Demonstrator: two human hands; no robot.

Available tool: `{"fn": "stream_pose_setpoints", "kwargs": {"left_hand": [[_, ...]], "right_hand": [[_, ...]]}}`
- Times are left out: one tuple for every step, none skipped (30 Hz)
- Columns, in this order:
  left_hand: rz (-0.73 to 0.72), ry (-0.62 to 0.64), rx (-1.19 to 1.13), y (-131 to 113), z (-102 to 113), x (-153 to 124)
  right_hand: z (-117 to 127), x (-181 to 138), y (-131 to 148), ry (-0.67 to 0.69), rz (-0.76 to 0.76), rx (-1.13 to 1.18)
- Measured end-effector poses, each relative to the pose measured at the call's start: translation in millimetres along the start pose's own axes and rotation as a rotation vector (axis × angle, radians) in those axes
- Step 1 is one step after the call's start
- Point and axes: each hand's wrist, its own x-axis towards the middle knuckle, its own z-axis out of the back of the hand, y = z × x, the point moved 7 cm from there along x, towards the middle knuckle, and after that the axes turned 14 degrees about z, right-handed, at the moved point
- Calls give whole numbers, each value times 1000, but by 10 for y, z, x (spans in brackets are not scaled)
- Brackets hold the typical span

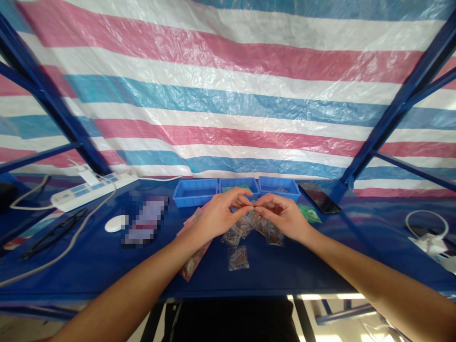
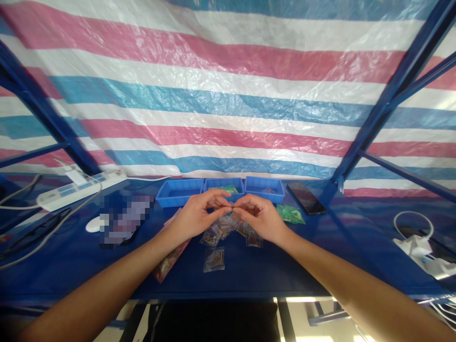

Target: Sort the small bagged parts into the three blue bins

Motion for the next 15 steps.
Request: {"fn": "stream_pose_setpoints", "kwargs": {"left_hand": [[1, 1, -20, 5, -4, 2], [-2, 1, -35, 8, -9, 3], [-6, 1, -44, 10, -14, 4], [-7, 2, -48, 13, -21, 6], [-4, 6, -51, 18, -27, 9], [2, 11, -53, 26, -33, 12], [10, 18, -60, 34, -37, 17], [19, 22, -69, 43, -36, 21], [28, 20, -82, 51, -29, 26], [35, 14, -93, 57, -18, 31], [42, 5, -101, 63, -5, 35], [48, -5, -106, 67, 9, 39], [54, -14, -106, 69, 21, 42], [59, -22, -103, 70, 30, 43], [62, -27, -98, 68, 37, 43]], "right_hand": [[2, 7, 14, -10, 4, 10], [6, 12, 27, -21, 9, 16], [10, 17, 38, -32, 13, 17], [14, 20, 45, -40, 16, 16], [15, 22, 48, -45, 15, 16], [15, 22, 46, -46, 10, 20], [13, 21, 39, -46, 2, 25], [13, 19, 30, -48, -8, 28], [15, 17, 21, -52, -18, 31], [20, 16, 14, -61, -25, 35], [25, 16, 10, -72, -28, 41], [27, 17, 9, -81, -29, 50], [27, 19, 9, -88, -28, 62], [27, 21, 9, -94, -27, 75], [26, 22, 7, -99, -27, 86]]}}
